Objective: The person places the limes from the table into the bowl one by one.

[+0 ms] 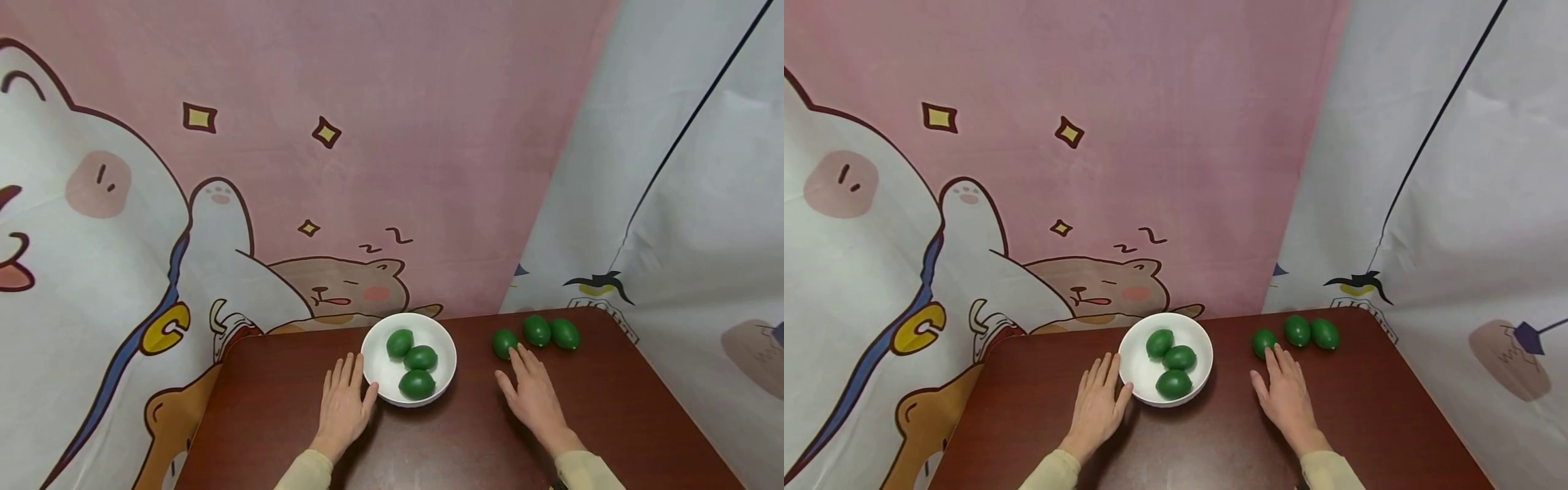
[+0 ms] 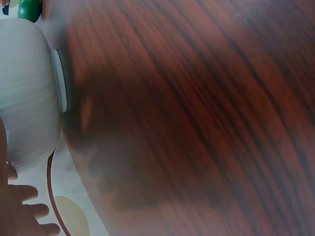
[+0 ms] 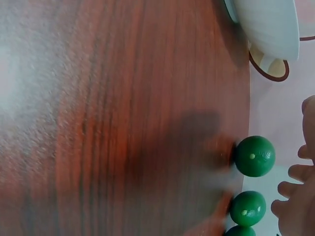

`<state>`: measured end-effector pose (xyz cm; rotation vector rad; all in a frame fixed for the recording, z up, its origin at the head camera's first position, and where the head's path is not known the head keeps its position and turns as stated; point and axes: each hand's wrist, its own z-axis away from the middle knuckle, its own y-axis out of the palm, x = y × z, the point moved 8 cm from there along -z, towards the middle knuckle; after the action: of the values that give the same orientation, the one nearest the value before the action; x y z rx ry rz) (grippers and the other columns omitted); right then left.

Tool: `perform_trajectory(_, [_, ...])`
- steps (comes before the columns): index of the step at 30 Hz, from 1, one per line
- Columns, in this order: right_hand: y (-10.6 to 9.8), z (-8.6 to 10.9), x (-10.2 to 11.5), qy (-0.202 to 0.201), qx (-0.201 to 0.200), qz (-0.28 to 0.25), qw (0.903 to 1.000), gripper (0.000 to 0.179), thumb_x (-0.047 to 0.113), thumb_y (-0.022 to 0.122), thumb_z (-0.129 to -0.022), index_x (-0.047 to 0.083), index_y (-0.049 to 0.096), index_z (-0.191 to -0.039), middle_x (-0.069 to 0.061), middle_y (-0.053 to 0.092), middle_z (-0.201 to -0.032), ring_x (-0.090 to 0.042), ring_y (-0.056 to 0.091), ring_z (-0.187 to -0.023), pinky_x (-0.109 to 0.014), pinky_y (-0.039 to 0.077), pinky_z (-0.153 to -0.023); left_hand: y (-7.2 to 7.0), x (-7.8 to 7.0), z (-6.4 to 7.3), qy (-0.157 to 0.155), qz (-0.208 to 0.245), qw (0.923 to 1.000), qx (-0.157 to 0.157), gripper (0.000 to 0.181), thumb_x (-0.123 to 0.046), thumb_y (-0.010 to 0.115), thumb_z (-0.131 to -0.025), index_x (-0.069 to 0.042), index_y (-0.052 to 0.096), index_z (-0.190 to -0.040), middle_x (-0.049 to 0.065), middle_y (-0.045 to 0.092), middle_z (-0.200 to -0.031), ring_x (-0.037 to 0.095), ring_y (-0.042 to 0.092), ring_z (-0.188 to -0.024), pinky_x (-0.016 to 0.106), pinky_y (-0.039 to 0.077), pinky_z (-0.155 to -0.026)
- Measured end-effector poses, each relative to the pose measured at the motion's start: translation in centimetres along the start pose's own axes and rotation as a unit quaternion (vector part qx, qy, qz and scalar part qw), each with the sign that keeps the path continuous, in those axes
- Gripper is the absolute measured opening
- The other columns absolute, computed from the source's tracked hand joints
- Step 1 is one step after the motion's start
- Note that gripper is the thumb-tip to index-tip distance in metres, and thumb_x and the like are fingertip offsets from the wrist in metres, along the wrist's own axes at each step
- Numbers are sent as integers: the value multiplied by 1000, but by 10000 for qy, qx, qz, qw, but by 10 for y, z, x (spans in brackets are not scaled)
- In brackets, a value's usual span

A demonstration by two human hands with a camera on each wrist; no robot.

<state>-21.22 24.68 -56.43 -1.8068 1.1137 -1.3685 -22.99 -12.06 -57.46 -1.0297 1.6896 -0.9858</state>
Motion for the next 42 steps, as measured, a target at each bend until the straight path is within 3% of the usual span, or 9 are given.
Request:
perform_trajectory(5, [-2, -4, -4, 16, -32, -91, 10000, 62, 26, 65, -102, -11, 46, -149, -35, 39, -155, -53, 38, -141, -68, 36, -111, 0, 0, 0, -16, 12, 10000, 14, 69, -49, 52, -104, -9, 40, -159, 20, 43, -159, 42, 38, -148, 61, 31, -119])
perform_trajectory(10, [1, -11, -12, 211, 178, -203, 9994, 64, 27, 63, -104, -10, 42, -151, -34, 35, -157, -54, 37, -141, -69, 39, -107, -1, 0, 0, -16, 40, 10000, -18, 68, -48, 53, -104, -8, 42, -158, 20, 44, -159, 42, 40, -146, 61, 32, -118])
perform_trajectory(22, [10, -31, -24, 526, 507, -335, 9968, 65, 27, 61, -103, -10, 39, -152, -35, 34, -157, -56, 36, -141, -71, 37, -108, -5, -3, 1, 83, 91, 9998, -183, 68, -44, 58, -103, -6, 43, -156, 23, 47, -156, 45, 43, -143, 62, 34, -116])
perform_trajectory(35, [17, -48, -33, 784, 832, -233, 9932, 67, 27, 60, -102, -11, 38, -152, -36, 33, -156, -57, 35, -140, -71, 36, -109, -1, -2, 0, 15, 43, 10000, 19, 70, -49, 52, -105, -8, 38, -160, 21, 43, -159, 43, 40, -146, 61, 32, -118])
perform_trajectory(42, [24, -52, -39, 952, 906, -254, 9910, 69, 28, 62, -102, -12, 37, -152, -35, 34, -155, -57, 35, -140, -71, 36, -109, 0, -1, -1, 6, 55, 10000, 15, 69, -47, 55, -104, -8, 40, -159, 20, 43, -159, 42, 41, -146, 61, 32, -118])
